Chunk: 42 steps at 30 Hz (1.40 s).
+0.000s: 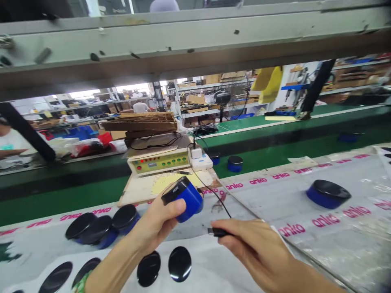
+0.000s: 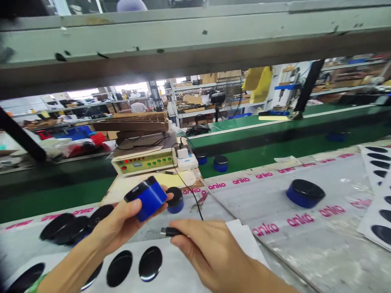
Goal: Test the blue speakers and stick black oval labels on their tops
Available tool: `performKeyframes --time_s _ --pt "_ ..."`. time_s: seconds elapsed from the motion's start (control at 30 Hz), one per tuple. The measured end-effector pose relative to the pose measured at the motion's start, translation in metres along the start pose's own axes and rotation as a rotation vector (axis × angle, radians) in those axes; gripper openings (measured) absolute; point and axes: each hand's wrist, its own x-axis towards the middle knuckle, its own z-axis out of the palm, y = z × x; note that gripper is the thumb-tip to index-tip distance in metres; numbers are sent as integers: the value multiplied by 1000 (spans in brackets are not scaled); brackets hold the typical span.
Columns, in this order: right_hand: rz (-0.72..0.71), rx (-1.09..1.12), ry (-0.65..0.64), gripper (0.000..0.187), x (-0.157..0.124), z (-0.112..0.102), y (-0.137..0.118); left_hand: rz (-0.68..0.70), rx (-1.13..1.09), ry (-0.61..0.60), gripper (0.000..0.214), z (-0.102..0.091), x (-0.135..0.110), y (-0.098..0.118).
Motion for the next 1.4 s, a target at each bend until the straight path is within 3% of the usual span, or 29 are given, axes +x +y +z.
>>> performKeyframes --time_s 0.07,0.23,0.53,0.67,0.77,0.9,1.03,1.2,1.4 --pt "20 -15 -5 18 15 1 -10 27 15 46 54 -8 -12 -2" --pt "0 15 14 14 42 15 -30 201 144 19 68 -17 -26 -5" --pt "-16 -62 81 14 49 25 -34 403 446 203 68 -14 -36 10" --pt "25 -21 36 16 48 23 -33 402 548 253 68 -13 -40 11" --pt "29 -28 39 14 46 21 -31 339 585 239 55 -12 -43 12" --pt "61 -20 3 15 43 18 -26 276 632 214 56 -10 -46 14" --pt "73 -43 -3 14 36 20 -25 302 765 233 56 -13 -46 2" --pt "73 -41 72 16 21 39 -17 586 1116 319 64 -15 -42 -17" --pt "238 268 -100 15 9 55 1 1024 1573 217 49 -4 -41 -14"
